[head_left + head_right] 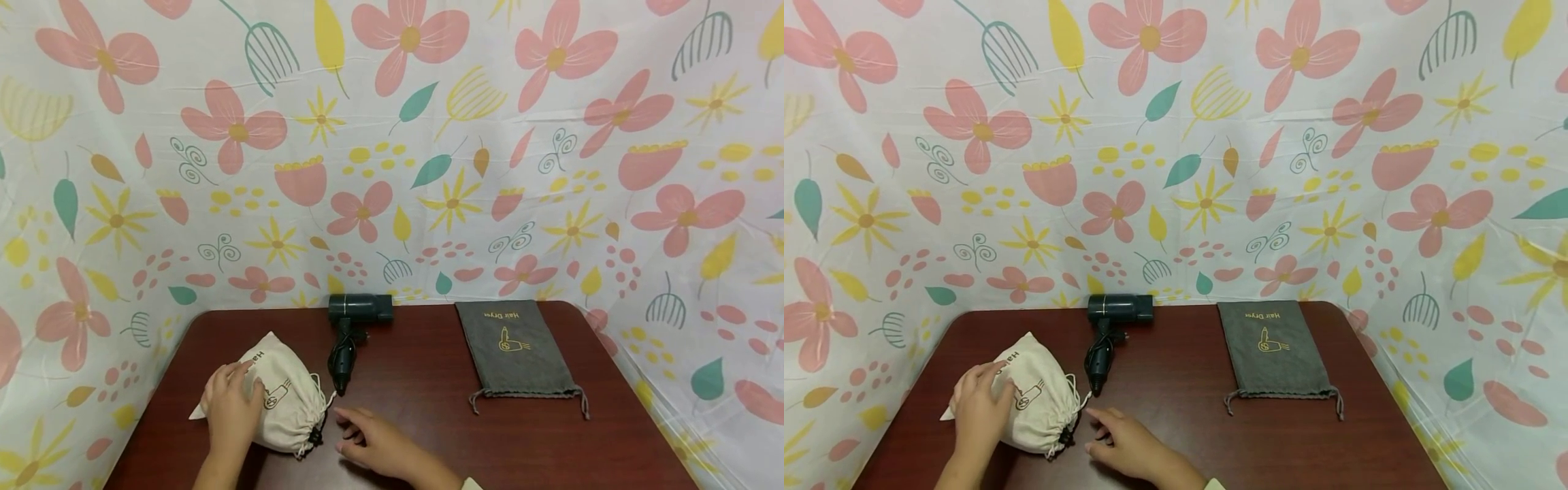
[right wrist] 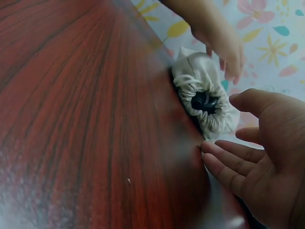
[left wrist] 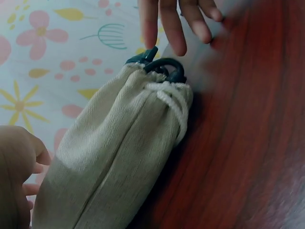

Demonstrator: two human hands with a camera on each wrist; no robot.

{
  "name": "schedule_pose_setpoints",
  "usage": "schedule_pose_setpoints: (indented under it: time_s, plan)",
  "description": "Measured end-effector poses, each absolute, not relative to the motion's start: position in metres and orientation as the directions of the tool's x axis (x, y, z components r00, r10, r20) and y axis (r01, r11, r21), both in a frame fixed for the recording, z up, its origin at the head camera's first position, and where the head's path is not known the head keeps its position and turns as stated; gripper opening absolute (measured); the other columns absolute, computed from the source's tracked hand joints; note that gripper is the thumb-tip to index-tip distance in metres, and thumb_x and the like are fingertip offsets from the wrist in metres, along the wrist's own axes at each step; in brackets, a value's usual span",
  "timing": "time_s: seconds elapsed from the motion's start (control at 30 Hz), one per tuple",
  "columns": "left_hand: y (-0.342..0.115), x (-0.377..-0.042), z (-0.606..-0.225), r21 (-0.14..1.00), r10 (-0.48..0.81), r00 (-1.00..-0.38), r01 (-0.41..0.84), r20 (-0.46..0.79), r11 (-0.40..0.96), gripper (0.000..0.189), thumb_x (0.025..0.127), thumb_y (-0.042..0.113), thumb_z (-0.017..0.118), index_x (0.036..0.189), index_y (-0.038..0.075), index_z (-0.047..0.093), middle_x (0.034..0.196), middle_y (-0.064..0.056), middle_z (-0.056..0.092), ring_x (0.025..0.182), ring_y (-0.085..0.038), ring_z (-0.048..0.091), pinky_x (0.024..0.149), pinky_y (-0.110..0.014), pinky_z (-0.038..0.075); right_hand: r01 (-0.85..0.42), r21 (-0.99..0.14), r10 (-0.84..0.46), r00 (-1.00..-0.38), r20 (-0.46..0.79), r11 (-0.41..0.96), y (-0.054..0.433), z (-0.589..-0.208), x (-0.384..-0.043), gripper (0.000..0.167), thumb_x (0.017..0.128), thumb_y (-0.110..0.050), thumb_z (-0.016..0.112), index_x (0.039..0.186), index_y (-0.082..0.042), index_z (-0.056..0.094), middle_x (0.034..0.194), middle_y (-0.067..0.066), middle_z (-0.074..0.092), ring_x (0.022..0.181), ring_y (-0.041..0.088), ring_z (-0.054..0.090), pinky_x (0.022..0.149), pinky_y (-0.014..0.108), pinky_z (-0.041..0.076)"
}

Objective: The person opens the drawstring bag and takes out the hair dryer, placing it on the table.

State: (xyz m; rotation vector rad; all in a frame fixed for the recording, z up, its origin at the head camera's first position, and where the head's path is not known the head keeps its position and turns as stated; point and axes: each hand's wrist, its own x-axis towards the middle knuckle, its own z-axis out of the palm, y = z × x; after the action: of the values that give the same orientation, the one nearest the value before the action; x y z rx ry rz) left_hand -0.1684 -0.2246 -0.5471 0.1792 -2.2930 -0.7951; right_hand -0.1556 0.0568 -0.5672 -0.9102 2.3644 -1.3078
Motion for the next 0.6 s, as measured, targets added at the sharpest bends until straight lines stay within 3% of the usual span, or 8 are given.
schedule_pose_setpoints:
  time_s: [0.17, 0.6]
  plan:
    - [-0.233, -0.171, -0.544, 0.631, -0.373, -0.805, 0.002, 0.462, 0.776, 0.033, 0.09, 0.008, 0.063, 0.122, 0.0, 0.069, 0.13, -0.025, 0.058, 0.128, -0.049, 0.043, 0.099, -0.069, 0.026, -0.444, -0.798, -0.662, -0.746, 0.077, 0.408, 0.052, -0.568, -0.155, 0.061, 0.097, -0.032, 0.067, 0.15, -0.008, 0.047, 0.129, 0.007, 0.064, 0.104, 0.005, 0.066, 0.086, 0.019, 0.055]
    - [-0.256, -0.178, -0.55, 0.645, -0.438, -0.863, -0.187, 0.253, 0.741, 0.046, 0.099, 0.025, 0.056, 0.139, 0.003, 0.057, 0.139, -0.028, 0.051, 0.132, -0.053, 0.039, 0.103, -0.071, 0.023, -0.468, -0.776, -0.682, -0.728, 0.068, 0.423, 0.043, -0.568, -0.156, 0.068, 0.095, -0.032, 0.07, 0.152, -0.007, 0.042, 0.13, 0.009, 0.064, 0.1, 0.001, 0.064, 0.081, 0.016, 0.053]
